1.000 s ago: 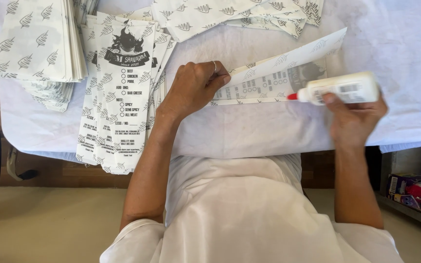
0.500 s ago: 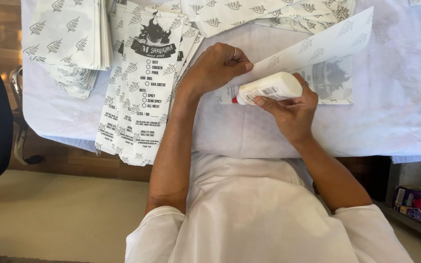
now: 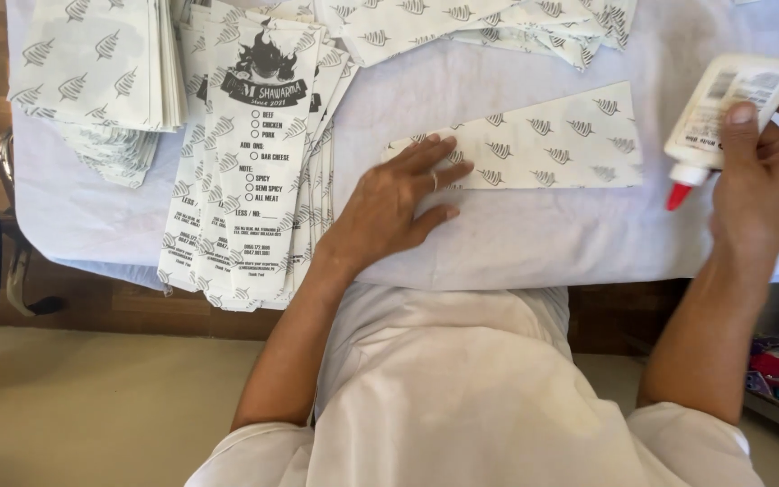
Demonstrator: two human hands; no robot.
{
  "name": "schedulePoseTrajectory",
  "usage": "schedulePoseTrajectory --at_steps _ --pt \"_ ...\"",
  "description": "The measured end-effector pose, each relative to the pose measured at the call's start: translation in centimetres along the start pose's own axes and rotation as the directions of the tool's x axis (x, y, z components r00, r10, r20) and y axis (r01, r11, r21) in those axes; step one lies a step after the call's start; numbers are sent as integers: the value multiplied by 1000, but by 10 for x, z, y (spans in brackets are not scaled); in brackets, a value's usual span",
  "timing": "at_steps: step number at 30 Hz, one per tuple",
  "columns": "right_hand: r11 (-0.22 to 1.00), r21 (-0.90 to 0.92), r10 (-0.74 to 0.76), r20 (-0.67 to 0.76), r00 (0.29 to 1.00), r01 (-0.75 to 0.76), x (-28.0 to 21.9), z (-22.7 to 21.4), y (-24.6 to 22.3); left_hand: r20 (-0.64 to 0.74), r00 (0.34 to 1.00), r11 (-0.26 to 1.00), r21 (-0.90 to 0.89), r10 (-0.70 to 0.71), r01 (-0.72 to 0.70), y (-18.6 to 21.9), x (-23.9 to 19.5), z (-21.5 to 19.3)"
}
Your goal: Applying glue to folded paper triangles to assemble packaging components
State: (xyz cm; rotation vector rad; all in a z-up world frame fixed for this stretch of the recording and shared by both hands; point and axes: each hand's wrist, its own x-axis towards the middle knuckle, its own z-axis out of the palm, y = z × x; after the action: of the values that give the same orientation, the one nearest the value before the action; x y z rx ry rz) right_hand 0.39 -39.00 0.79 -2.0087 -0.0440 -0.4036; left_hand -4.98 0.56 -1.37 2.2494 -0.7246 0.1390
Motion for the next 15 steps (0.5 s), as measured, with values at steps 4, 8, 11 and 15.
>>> schedulePoseTrajectory --at_steps 4,8,11,15 --pt "686 -626 -324 194 926 371 17 -39 49 40 998 999 22 38 -39 2 -8 7" --pt "406 -832 -492 150 858 378 -4 12 22 31 999 998 34 43 -44 -1 -10 13" --pt "743 -438 -409 300 862 505 -41 80 -3 30 996 995 42 85 -86 7 -7 11" --pt "669 -322 -419 581 698 670 -85 134 -53 25 995 989 114 -93 90 22 -3 3"
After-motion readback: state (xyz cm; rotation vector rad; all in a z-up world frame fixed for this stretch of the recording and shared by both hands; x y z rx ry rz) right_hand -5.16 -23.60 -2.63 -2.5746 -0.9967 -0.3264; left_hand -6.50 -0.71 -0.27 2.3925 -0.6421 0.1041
